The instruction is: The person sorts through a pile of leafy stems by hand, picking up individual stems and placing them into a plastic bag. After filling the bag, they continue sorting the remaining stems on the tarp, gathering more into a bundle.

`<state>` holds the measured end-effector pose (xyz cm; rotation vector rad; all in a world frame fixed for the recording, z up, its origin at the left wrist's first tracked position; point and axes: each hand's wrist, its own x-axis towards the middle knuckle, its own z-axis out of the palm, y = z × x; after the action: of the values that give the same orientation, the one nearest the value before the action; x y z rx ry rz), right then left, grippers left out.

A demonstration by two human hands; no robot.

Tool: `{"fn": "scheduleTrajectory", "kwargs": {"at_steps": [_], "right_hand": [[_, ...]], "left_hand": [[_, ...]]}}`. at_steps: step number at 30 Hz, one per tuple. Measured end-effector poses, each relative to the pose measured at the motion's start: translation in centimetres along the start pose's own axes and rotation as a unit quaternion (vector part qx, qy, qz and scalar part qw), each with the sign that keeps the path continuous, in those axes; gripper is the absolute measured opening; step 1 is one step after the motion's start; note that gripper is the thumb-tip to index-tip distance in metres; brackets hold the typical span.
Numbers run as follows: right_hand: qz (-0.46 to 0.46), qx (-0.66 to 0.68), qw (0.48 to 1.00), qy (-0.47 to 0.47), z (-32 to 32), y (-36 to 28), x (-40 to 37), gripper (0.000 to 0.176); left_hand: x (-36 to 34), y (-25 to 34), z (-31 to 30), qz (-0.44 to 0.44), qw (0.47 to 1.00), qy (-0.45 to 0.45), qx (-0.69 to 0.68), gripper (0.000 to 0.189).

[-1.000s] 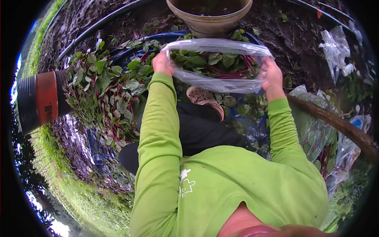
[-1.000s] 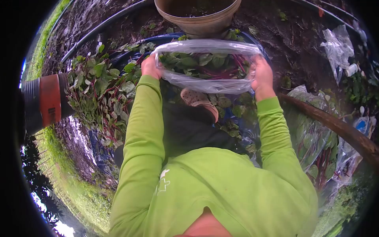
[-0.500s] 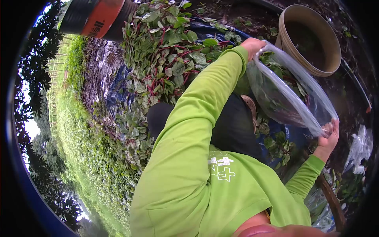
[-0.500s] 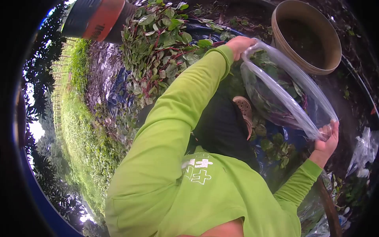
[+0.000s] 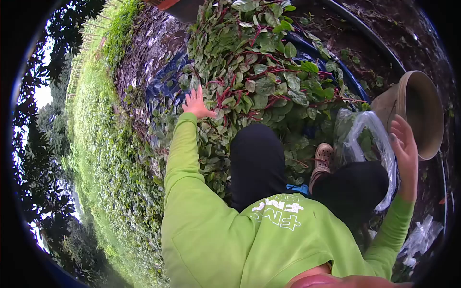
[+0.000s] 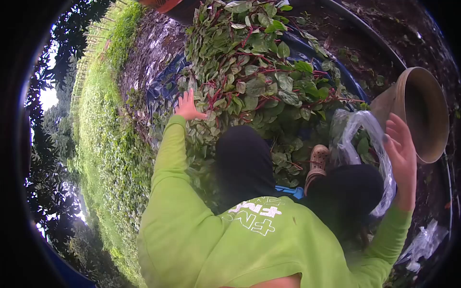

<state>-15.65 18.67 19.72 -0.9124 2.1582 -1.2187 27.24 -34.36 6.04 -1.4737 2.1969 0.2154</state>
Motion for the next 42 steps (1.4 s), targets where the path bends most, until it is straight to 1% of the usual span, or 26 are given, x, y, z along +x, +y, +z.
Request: {"fn": "scheduleTrajectory", "kwargs": {"at_steps": [1, 2, 3, 4, 5, 6, 7, 9, 11, 14, 16, 19, 20, 21, 23, 24, 26, 27, 28, 29, 30, 31, 32, 35, 40, 42], "right_hand": [[-0.001, 0.02, 0.994, -0.104, 2.9, -3.1, 3.0, 0.061], [0.051, 0.079, 0.976, -0.194, 6.2, -5.4, 5.7, 0.062], [0.105, 0.136, 0.944, -0.281, 9.9, -7.0, 8.2, 0.063], [0.173, 0.189, 0.903, -0.345, 14.0, -7.7, 10.5, 0.067], [0.204, 0.203, 0.874, -0.391, 18.2, -7.5, 12.8, 0.07], [0.235, 0.226, 0.848, -0.419, 23.0, -7.9, 14.9, 0.08], [0.304, 0.277, 0.811, -0.415, 27.8, -7.7, 16.7, 0.094], [0.372, 0.331, 0.76, -0.417, 37.0, -6.6, 19.5, 0.11], [0.373, 0.324, 0.769, -0.406, 44.3, -6.4, 21.2, 0.118], [0.387, 0.335, 0.81, -0.286, 49.1, -8.2, 21.8, 0.119], [0.399, 0.316, 0.8, -0.317, 50.0, -7.8, 23.4, 0.116], [0.407, 0.299, 0.793, -0.342, 50.5, -7.2, 25.6, 0.113], [0.405, 0.296, 0.792, -0.346, 50.6, -7.0, 25.9, 0.114], [0.403, 0.294, 0.792, -0.353, 50.7, -7.1, 26.1, 0.114], [0.421, 0.278, 0.799, -0.328, 51.2, -7.4, 26.4, 0.102], [0.431, 0.27, 0.801, -0.316, 51.5, -7.4, 26.4, 0.096], [0.4, 0.344, 0.789, -0.313, 53.2, -4.8, 26.5, 0.073], [0.384, 0.38, 0.782, -0.311, 53.2, -4.9, 26.1, 0.062], [0.377, 0.386, 0.813, -0.221, 53.7, -5.0, 24.7, 0.032], [0.378, 0.381, 0.824, -0.181, 53.7, -5.2, 23.9, 0.024], [0.363, 0.403, 0.819, -0.186, 53.1, -5.1, 23.1, 0.025], [0.35, 0.425, 0.812, -0.192, 52.2, -4.8, 22.3, 0.026], [0.36, 0.428, 0.808, -0.188, 51.2, -4.6, 21.9, 0.025], [0.358, 0.444, 0.802, -0.176, 45.8, -4.7, 20.4, 0.02], [0.312, 0.439, 0.834, -0.123, 32.5, -4.8, 21.1, 0.017], [0.325, 0.43, 0.835, -0.107, 27.4, -2.4, 22.1, 0.016]], "left_hand": [[-0.1, -0.8, 1.3, 0.017, 1.0, -0.003, 0.009, 0.157], [-0.1, -1.1, 2.7, 0.033, 0.999, -0.006, 0.018, 0.159], [0.4, -1.3, 4.1, 0.051, 0.998, -0.011, 0.027, 0.161], [1.3, -1.6, 5.9, 0.076, 0.997, 0.013, 0.007, 0.163], [2.0, -1.5, 6.5, 0.091, 0.995, 0.039, -0.015, 0.163], [2.8, -1.1, 6.8, 0.107, 0.991, 0.065, -0.037, 0.163], [3.6, -1.0, 6.9, 0.123, 0.986, 0.091, -0.06, 0.163], [5.5, -1.1, 6.1, 0.153, 0.983, 0.08, -0.058, 0.165], [6.9, -1.1, 4.5, 0.193, 0.979, 0.057, -0.03, 0.166], [9.4, -0.1, 3.1, 0.199, 0.979, -0.01, -0.043, 0.167], [10.9, 1.0, 2.8, 0.196, 0.978, -0.054, -0.049, 0.166], [14.6, 0.6, 5.4, 0.302, 0.931, -0.044, -0.198, 0.165], [15.5, 0.2, 6.0, 0.296, 0.92, -0.076, -0.246, 0.161], [15.4, 0.3, 5.8, 0.287, 0.921, -0.077, -0.251, 0.159], [14.7, 0.2, 5.6, 0.264, 0.926, -0.078, -0.257, 0.155], [14.5, 0.2, 6.1, 0.273, 0.922, -0.049, -0.271, 0.152], [12.4, 1.5, 5.9, 0.235, 0.95, -0.012, -0.207, 0.153], [11.3, 1.9, 5.9, 0.216, 0.961, 0.007, -0.174, 0.153], [10.9, 1.9, 6.9, 0.241, 0.952, 0.056, -0.18, 0.148], [10.2, 2.2, 7.2, 0.236, 0.95, 0.079, -0.188, 0.145], [9.2, 2.9, 7.4, 0.231, 0.948, 0.102, -0.195, 0.142], [8.0, 3.5, 7.4, 0.223, 0.946, 0.124, -0.201, 0.139], [7.0, 3.9, 7.2, 0.239, 0.936, 0.135, -0.22, 0.133], [3.7, 7.3, 5.4, 0.259, 0.924, 0.177, -0.219, 0.133], [-1.8, 17.7, -2.9, 0.273, 0.928, 0.161, -0.197, 0.131], [-3.0, 22.6, -4.6, 0.291, 0.928, 0.141, -0.186, 0.127]]}}
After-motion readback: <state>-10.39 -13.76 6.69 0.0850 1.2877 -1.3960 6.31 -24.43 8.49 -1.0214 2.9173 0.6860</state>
